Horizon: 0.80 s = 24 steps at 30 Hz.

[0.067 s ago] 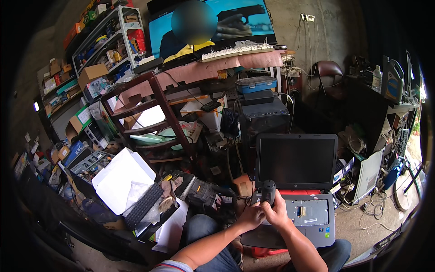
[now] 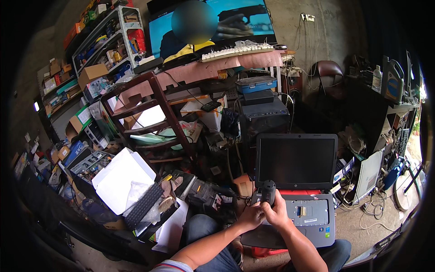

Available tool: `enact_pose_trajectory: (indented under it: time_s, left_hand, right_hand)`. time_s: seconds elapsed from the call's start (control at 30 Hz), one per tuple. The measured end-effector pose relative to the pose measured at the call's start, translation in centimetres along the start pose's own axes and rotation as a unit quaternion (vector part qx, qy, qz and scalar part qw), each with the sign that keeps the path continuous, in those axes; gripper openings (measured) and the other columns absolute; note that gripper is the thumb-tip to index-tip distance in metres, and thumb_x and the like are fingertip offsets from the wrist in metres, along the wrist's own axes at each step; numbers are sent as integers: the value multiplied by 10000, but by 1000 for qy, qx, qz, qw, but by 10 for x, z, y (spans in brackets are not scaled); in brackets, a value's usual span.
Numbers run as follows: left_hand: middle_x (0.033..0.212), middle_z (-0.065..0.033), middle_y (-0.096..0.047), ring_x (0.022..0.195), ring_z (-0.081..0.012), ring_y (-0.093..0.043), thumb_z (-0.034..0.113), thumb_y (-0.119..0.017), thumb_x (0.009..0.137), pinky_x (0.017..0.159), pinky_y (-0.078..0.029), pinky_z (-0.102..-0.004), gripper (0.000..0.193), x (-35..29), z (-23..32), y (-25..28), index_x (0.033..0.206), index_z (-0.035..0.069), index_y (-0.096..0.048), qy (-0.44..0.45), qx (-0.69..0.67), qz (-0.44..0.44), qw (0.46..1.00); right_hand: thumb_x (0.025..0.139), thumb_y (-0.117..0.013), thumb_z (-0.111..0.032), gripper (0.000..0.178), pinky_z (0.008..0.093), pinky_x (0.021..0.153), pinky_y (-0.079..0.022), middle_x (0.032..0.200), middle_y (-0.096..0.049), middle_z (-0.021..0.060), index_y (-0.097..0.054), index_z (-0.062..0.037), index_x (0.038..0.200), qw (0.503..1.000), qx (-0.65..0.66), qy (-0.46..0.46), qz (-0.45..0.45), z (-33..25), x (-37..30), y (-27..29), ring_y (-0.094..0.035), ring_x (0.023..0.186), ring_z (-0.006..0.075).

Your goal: The person works on the underside of a laptop, using tweezers to manipulate a small component and a power drill to remove screws. The person is seated on the floor in a cluttered room.

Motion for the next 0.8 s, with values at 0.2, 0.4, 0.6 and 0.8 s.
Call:
enact_pose_trajectory:
  time_s: [0.2,0.4,0.6,0.8]
  left_hand:
    - [1051,-204,-634,950,-379,-637,197,-600,896,810,-513,-426,211,0,-4,-2,1035,53,-668,-11,-11,5,1000]
    - [1038,-203,-634,933,-379,-640,192,-593,896,799,-513,-426,205,1,-13,-7,1021,48,-668,-15,14,13,1000]
    - [1023,-198,-633,930,-371,-640,183,-593,891,787,-512,-425,213,1,-10,-6,1033,35,-649,-23,13,14,1000]
    - [1014,-197,-632,942,-379,-632,172,-601,885,781,-508,-423,229,1,-11,-6,1052,18,-627,-23,-3,18,1000]
  right_hand:
    - [840,-686,-309,423,376,735,-503,868,-626,163,-551,13,1081,1000,4,-8,0,-1,0,0,-624,770,302]
    - [840,-686,-313,423,378,731,-502,864,-624,166,-553,13,1073,1000,4,1,5,4,-1,-2,-623,770,305]
    - [835,-693,-326,434,379,724,-500,861,-620,169,-553,13,1066,1000,1,-4,2,4,-1,-1,-620,767,306]
    - [835,-700,-344,473,372,753,-499,893,-621,169,-553,15,1107,1000,-2,-1,-5,2,-1,-1,-622,797,299]
Point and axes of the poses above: each hand's wrist, its own x-axis towards the middle knuckle, its own y-axis out of the back of the hand, z = x × y, the point moved 5 cm from there along x, towards the middle knuckle
